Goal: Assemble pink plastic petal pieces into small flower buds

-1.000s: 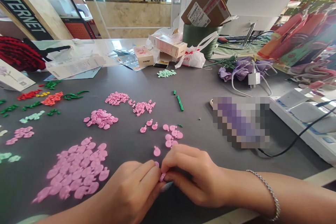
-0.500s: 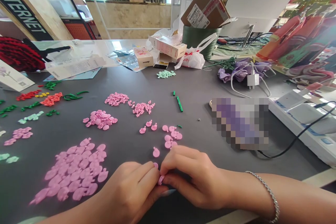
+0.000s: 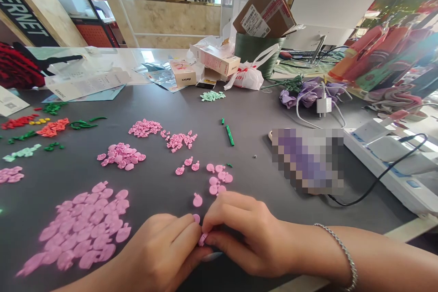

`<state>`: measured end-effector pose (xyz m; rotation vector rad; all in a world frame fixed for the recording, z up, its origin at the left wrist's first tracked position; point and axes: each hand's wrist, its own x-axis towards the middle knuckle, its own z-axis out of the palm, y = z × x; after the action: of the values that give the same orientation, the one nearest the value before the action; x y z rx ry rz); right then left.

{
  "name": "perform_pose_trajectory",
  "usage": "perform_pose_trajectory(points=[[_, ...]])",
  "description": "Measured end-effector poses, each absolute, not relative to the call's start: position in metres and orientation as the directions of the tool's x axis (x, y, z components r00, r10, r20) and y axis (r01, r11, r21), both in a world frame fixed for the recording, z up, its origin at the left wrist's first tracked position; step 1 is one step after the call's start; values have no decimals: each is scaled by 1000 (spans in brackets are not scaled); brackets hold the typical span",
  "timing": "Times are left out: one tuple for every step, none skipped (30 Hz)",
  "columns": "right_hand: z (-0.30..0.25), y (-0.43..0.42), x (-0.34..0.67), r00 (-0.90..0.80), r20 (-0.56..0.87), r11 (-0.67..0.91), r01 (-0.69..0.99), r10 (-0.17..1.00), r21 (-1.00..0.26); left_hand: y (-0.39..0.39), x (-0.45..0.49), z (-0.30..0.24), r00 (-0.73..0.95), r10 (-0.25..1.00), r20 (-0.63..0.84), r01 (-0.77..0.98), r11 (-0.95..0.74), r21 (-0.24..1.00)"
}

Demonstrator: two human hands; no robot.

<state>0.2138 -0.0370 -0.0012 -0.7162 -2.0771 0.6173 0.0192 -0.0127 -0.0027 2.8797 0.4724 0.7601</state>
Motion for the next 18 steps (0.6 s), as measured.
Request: perform_pose_trajectory(points=[[-1,-37,214,-491,552,719,267,674,-642,-13,19,-3,825,331,458,261,-942,211],[-1,-37,214,-491,554,721,267,673,-639,-13,19,-3,829,335,449,259,-940,223],[-1,-37,214,-492,556,724,267,670,-637,-13,18,-2,830,339,443,257,-937,236],[-1,-37,214,-493,557,726,266,668,-635,-13,18,-2,832,344,435,258,-934,247],[-1,-37,214,-495,557,727,266,666,-633,-13,18,-2,834,348,429,257,-932,256],[-1,-37,214,-497,556,727,266,666,-633,-13,18,-2,834,352,425,258,-930,263],[-1,-37,214,-498,555,726,266,666,-634,-13,18,-1,833,356,422,260,-928,268],[-1,-37,214,-498,554,726,267,667,-634,-13,17,-1,831,358,426,259,-927,272],[-2,-37,214,-496,557,728,266,666,-632,-13,17,-1,831,361,422,261,-925,277],[-2,-37,214,-495,560,729,265,665,-632,-13,16,-1,833,365,417,264,-923,280],[-2,-37,214,-493,563,730,262,664,-631,-13,16,-1,832,369,415,267,-921,282],[-2,-37,214,-493,565,731,257,662,-632,-13,16,-1,832,372,412,271,-920,285],[-2,-37,214,-494,566,732,252,660,-633,-13,16,-1,831,374,412,271,-918,288],[-2,-37,214,-494,568,733,247,658,-634,-13,16,-1,830,372,416,265,-919,292],[-2,-37,214,-496,568,734,243,656,-635,-12,17,-1,831,370,415,262,-919,296],[-2,-37,214,-497,568,733,242,656,-635,-12,17,-1,833,366,416,255,-920,299],[-2,-37,214,-498,567,733,241,656,-636,-12,18,-1,835,364,412,253,-919,301],[-2,-38,214,-499,563,731,242,658,-638,-12,18,0,836,361,414,248,-920,302]])
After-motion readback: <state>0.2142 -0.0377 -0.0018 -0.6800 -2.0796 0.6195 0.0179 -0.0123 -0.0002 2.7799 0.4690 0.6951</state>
